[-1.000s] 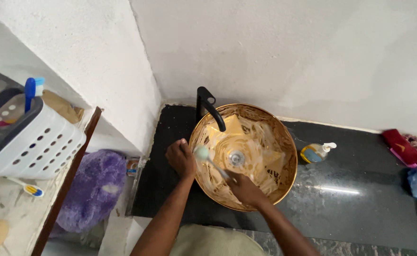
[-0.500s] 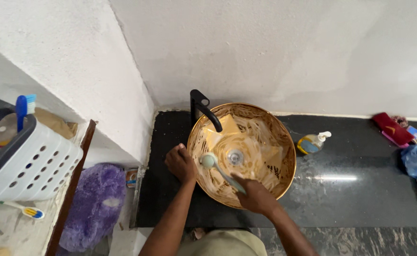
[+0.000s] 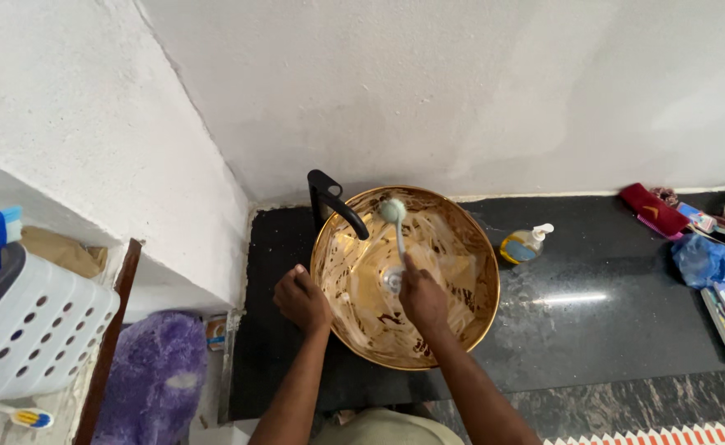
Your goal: The person scrubs the interior of a gold-colored vessel sink with a light blue brush while water runs from the faucet. The person uses circular motions to clean the basin and rinses the brush under the running water.
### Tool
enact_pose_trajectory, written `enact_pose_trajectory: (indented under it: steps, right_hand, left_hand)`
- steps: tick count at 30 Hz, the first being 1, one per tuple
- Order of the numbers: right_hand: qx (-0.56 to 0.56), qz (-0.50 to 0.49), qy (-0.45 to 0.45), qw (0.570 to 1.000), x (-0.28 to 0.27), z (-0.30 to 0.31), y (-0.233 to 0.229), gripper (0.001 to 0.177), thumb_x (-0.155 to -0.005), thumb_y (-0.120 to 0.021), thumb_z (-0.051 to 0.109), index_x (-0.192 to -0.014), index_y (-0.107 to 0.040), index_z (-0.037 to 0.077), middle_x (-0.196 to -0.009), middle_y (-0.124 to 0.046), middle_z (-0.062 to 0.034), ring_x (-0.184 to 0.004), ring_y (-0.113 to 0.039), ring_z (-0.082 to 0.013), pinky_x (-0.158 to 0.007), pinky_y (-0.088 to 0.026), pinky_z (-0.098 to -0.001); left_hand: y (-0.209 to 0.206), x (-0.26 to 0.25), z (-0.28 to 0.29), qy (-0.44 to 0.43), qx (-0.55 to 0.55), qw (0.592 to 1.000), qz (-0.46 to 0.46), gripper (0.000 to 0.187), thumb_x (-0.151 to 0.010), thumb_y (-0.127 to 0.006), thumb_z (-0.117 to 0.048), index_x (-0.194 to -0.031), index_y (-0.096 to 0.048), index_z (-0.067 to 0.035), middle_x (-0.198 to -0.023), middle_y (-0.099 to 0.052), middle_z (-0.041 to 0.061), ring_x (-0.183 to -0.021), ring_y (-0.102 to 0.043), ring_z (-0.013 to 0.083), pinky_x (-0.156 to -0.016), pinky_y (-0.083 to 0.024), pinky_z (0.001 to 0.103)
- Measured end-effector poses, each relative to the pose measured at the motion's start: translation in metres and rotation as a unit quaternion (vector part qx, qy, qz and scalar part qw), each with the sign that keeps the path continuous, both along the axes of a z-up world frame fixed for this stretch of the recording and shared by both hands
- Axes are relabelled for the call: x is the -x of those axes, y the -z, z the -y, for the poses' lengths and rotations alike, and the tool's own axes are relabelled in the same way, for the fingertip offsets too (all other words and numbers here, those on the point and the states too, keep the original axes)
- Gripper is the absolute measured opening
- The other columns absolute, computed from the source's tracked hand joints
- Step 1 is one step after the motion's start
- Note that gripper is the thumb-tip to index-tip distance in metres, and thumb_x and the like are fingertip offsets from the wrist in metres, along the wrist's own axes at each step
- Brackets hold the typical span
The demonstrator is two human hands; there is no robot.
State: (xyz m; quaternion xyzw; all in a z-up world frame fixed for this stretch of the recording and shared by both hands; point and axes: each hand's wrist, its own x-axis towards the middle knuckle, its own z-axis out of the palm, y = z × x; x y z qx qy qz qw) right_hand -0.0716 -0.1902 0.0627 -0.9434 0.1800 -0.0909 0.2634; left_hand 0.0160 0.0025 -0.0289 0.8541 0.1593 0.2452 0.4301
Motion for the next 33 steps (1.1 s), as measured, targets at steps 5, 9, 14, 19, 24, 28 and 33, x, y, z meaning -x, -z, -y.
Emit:
enact_pose_trajectory:
  steps: [5, 9, 14, 19, 24, 28, 33]
  right_hand:
    - [-0.185, -0.001, -0.107, 0.977, 0.008, -0.007, 0.018, 0.050, -0.099, -0.058, 0.026, -0.149, -0.055, 0.019, -0.087, -0.073, -0.0199, -0.066, -0.071, -0.0305, -0.067, -0.057, -0.0450]
    - [-0.087, 0.069, -0.112, 0.987, 0.004, 0.009, 0.020, 0.047, -0.101, -0.062, 0.027, -0.148, -0.059, 0.020, -0.094, -0.074, -0.0169, -0.070, -0.069, -0.0247, -0.063, -0.056, -0.0416]
    - [-0.133, -0.087, 0.001, 0.987, -0.003, 0.018, -0.006, 0.049, -0.102, -0.058, 0.030, -0.151, -0.054, 0.026, -0.075, -0.072, -0.0134, -0.053, -0.060, -0.0199, -0.053, -0.049, -0.0377]
    - [-0.245, -0.022, -0.155, 0.957, 0.013, 0.011, 0.002, 0.047, -0.101, -0.063, 0.024, -0.146, -0.059, 0.016, -0.072, -0.071, -0.0109, -0.058, -0.063, -0.0161, -0.057, -0.054, -0.0356]
    - [-0.232, -0.044, -0.102, 0.966, 0.009, 0.011, 0.011, 0.049, -0.097, -0.063, 0.028, -0.144, -0.062, 0.015, -0.078, -0.073, -0.0078, -0.059, -0.067, -0.0160, -0.058, -0.057, -0.0349]
    - [-0.218, 0.026, -0.002, 0.976, -0.016, 0.015, 0.020, 0.051, -0.099, -0.063, 0.030, -0.146, -0.058, 0.010, -0.079, -0.074, -0.0061, -0.061, -0.068, -0.0155, -0.059, -0.054, -0.0322]
    - [-0.346, 0.014, -0.011, 0.938, -0.007, -0.001, 0.035, 0.053, -0.101, -0.062, 0.031, -0.147, -0.057, 0.007, -0.072, -0.069, -0.0089, -0.053, -0.055, -0.0149, -0.049, -0.045, -0.0333]
  left_hand:
    - [-0.004, 0.001, -0.001, -0.002, 0.012, 0.999, -0.029, 0.050, -0.106, -0.045, -0.052, -0.108, -0.070, -0.008, -0.117, -0.065, 0.017, -0.113, -0.057, 0.0420, -0.094, -0.046, 0.057]
    - [-0.003, 0.000, 0.000, 0.003, 0.022, 0.999, -0.039, 0.053, -0.106, -0.043, -0.053, -0.112, -0.069, -0.008, -0.120, -0.064, 0.017, -0.117, -0.055, 0.0421, -0.095, -0.045, 0.058]
    - [-0.002, -0.001, 0.000, -0.001, 0.025, 0.999, -0.043, 0.054, -0.106, -0.043, -0.054, -0.112, -0.070, -0.007, -0.121, -0.065, 0.016, -0.118, -0.055, 0.0408, -0.098, -0.045, 0.057]
    - [-0.008, 0.001, -0.002, 0.006, 0.029, 0.998, -0.058, 0.055, -0.106, -0.042, -0.054, -0.114, -0.069, -0.006, -0.122, -0.064, 0.018, -0.119, -0.054, 0.0410, -0.100, -0.043, 0.056]
    - [-0.014, 0.001, -0.003, 0.030, 0.044, 0.995, -0.090, 0.065, -0.107, -0.036, -0.059, -0.120, -0.066, -0.002, -0.128, -0.058, 0.022, -0.124, -0.050, 0.0415, -0.101, -0.040, 0.058]
    - [-0.017, 0.001, -0.004, 0.034, 0.045, 0.992, -0.116, 0.068, -0.105, -0.033, -0.061, -0.121, -0.066, -0.003, -0.129, -0.058, 0.020, -0.125, -0.050, 0.0406, -0.105, -0.039, 0.058]
    - [-0.016, 0.001, -0.003, 0.021, 0.040, 0.995, -0.087, 0.063, -0.106, -0.036, -0.057, -0.117, -0.069, -0.004, -0.124, -0.062, 0.020, -0.121, -0.053, 0.0412, -0.104, -0.040, 0.057]
